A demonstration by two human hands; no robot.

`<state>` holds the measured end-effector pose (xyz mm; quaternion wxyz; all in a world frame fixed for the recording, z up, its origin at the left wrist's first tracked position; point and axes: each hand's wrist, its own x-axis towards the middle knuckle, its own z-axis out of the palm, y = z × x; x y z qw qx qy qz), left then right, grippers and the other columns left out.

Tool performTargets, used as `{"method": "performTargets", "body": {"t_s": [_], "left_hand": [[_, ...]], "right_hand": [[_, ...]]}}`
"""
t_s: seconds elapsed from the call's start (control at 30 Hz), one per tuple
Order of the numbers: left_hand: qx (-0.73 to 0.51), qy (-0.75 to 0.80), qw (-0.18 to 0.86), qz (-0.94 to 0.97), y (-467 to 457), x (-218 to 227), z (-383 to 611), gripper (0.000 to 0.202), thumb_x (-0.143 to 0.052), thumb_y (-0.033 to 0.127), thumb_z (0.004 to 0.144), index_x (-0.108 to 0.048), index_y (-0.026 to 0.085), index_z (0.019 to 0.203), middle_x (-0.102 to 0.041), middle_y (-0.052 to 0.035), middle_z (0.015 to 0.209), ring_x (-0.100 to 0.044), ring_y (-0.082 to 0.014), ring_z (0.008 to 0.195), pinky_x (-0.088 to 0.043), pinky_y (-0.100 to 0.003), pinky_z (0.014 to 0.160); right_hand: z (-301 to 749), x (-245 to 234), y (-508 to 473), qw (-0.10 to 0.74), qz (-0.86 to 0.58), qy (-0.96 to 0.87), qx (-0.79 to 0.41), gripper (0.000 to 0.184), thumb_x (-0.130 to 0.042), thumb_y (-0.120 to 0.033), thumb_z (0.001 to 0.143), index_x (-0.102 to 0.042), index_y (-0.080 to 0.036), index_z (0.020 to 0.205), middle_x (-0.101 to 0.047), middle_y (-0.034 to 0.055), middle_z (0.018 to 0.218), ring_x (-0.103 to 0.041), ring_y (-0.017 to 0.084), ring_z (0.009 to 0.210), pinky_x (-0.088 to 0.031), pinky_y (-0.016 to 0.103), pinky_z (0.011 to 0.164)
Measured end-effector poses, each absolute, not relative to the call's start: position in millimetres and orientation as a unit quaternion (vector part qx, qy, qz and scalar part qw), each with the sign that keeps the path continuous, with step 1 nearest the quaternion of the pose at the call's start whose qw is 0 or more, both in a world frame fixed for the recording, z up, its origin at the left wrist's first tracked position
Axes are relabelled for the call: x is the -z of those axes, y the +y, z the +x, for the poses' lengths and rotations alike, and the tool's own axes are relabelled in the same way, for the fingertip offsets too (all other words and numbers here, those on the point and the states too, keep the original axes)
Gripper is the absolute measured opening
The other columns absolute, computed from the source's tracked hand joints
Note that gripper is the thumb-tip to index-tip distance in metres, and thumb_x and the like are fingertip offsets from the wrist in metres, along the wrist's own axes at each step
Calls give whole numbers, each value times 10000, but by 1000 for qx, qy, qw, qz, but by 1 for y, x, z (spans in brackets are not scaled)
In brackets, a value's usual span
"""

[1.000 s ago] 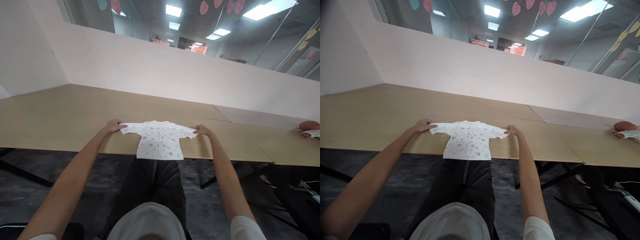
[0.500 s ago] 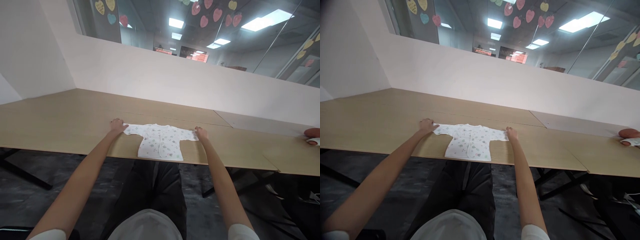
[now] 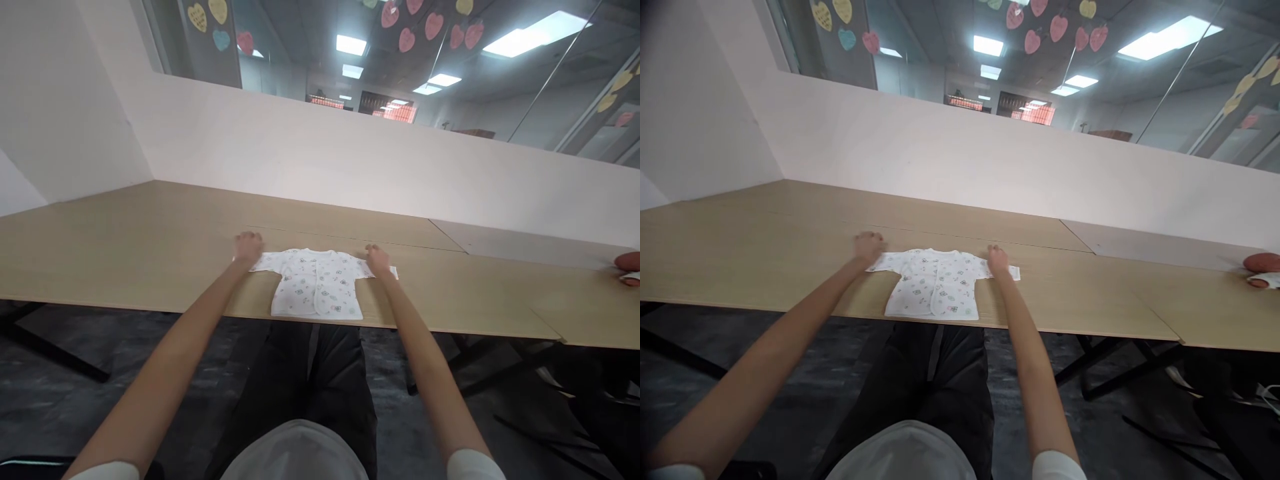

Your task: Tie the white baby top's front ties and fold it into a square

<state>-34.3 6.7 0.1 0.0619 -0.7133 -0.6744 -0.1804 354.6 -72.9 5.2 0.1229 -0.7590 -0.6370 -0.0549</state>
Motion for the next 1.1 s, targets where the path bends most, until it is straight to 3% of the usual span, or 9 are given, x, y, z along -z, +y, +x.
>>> {"method": "performTargets", "body": {"t_s": [0.13, 0.23, 0.43, 0.67, 1.1], "left_hand": [[193, -539, 8, -820, -16, 15, 55, 251, -491, 151, 818, -732, 152, 889, -678, -187, 1050, -585, -330, 1079, -414, -440, 946], [198, -552, -37, -809, -28, 31, 105, 284, -485, 229, 848, -752, 161, 914, -697, -180, 980, -628, -308, 982, -454, -404, 863], [248, -592, -62, -764, -25, 47, 121, 324, -474, 272, 880, -756, 155, 988, -687, -190, 1042, -612, -329, 1042, -445, -402, 872], [252, -584, -76, -768, -23, 51, 116, 291, -485, 286, 896, -744, 188, 984, -702, -121, 1044, -610, -269, 1031, -441, -350, 878], [253, -579, -79, -771, -27, 51, 116, 284, -445, 250, 927, -702, 134, 965, -673, -112, 1043, -573, -241, 1019, -403, -363, 908]], "right_hand": [[277, 10, -61, 194, -715, -671, -20, 342, -455, -124, 897, -605, -194, 1196, -649, 92, 1175, -613, 220, 1040, -458, 289, 835], [239, 23, -57, 233, -701, -669, -81, 315, -473, -179, 899, -629, -202, 1172, -661, 84, 1170, -602, 222, 1085, -461, 289, 861], [228, 39, -53, 230, -709, -663, -73, 339, -390, -253, 956, -671, -216, 1141, -637, 97, 1203, -622, 223, 1046, -473, 296, 820], [228, 35, -52, 220, -716, -658, -78, 328, -390, -218, 951, -651, -222, 1151, -631, 64, 1200, -603, 182, 1063, -455, 263, 847], [231, 44, -43, 250, -700, -662, -90, 278, -438, -156, 904, -643, -219, 1081, -660, 32, 1143, -596, 163, 1039, -437, 254, 825]]}}
